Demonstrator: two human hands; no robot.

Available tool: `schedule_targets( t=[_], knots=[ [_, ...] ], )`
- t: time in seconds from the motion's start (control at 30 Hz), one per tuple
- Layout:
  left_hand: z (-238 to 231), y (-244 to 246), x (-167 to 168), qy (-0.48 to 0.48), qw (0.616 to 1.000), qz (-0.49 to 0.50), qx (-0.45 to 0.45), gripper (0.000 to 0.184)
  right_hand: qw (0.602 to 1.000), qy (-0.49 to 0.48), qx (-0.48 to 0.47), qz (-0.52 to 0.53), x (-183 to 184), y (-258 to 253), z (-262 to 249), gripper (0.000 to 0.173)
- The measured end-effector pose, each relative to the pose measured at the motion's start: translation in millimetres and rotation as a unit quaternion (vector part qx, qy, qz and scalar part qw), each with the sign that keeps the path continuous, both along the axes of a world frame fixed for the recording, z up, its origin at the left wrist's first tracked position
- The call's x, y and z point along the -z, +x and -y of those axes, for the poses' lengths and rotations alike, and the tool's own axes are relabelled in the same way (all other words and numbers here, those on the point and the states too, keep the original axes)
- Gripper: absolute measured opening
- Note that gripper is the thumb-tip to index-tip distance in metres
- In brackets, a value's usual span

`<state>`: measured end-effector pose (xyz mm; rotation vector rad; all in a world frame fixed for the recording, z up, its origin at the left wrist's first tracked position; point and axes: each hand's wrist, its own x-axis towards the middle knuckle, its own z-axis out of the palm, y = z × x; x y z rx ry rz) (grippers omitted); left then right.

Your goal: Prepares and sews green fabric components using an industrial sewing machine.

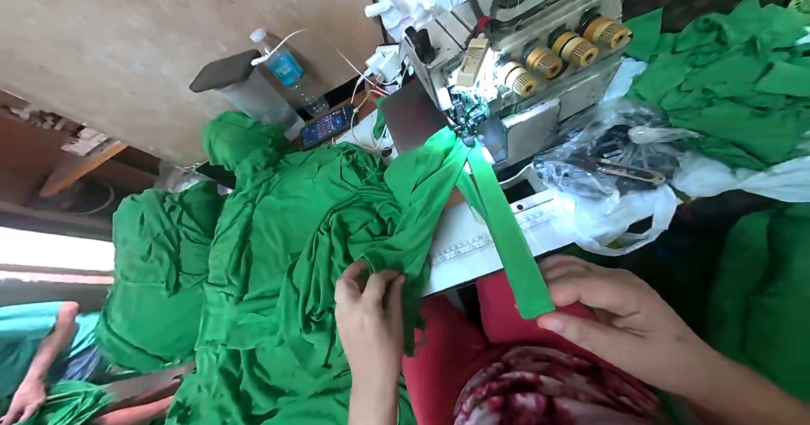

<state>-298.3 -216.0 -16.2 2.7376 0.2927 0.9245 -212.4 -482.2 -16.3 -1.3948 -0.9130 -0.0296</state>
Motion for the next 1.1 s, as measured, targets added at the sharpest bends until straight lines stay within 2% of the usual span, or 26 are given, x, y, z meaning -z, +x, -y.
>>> schedule_targets(
  t=[0.1, 0.2, 0.27, 0.3, 0.4, 0.5, 0.6, 0.73, 0.8, 0.93, 1.1],
  knots=[
    [-7, -13, -20, -0.088, 0.992, 0.031, 0.085, 0.019, 0.999, -0.014, 0.033, 0.015, -4, 2, 2, 0.020],
    [6, -22, -47, -0.161, 0.976, 0.014, 0.147, 0.019, 1.000, 0.006, -0.002, 0.001, -8, 5, 1, 0.023],
    [14, -18, -45, -0.173, 0.971, -0.010, 0.165, 0.017, 0.999, 0.020, -0.032, -0.008, -10, 6, -3, 0.021],
    [17, -12, -37, -0.157, 0.974, -0.034, 0.158, 0.016, 0.999, 0.024, -0.039, -0.011, -11, 5, -4, 0.019],
    [7, 3, -10, -0.026, 0.991, -0.104, 0.079, 0.023, 0.999, 0.020, -0.046, -0.015, -12, 2, -2, 0.015],
    [-22, 2, -8, 0.005, 0.990, -0.118, 0.071, 0.012, 0.999, 0.016, -0.046, -0.018, -10, 2, 4, 0.018],
    [-31, -9, -30, -0.056, 0.982, -0.102, 0.146, 0.014, 0.999, 0.015, -0.052, -0.004, -11, 7, 3, 0.021],
    [0, -28, -77, -0.156, 0.945, -0.072, 0.279, 0.023, 0.998, 0.027, -0.051, -0.003, -20, 9, -12, 0.021],
    [16, -31, -88, -0.151, 0.934, -0.049, 0.321, 0.023, 0.998, 0.036, -0.048, 0.008, -23, 10, -21, 0.023],
    [32, -25, -89, -0.112, 0.926, 0.011, 0.360, 0.020, 0.997, 0.040, -0.032, 0.060, -27, 11, -39, 0.027],
    [44, -18, -88, -0.077, 0.920, 0.022, 0.383, 0.020, 0.990, -0.005, 0.017, 0.138, -25, 9, -42, 0.028]
  ],
)
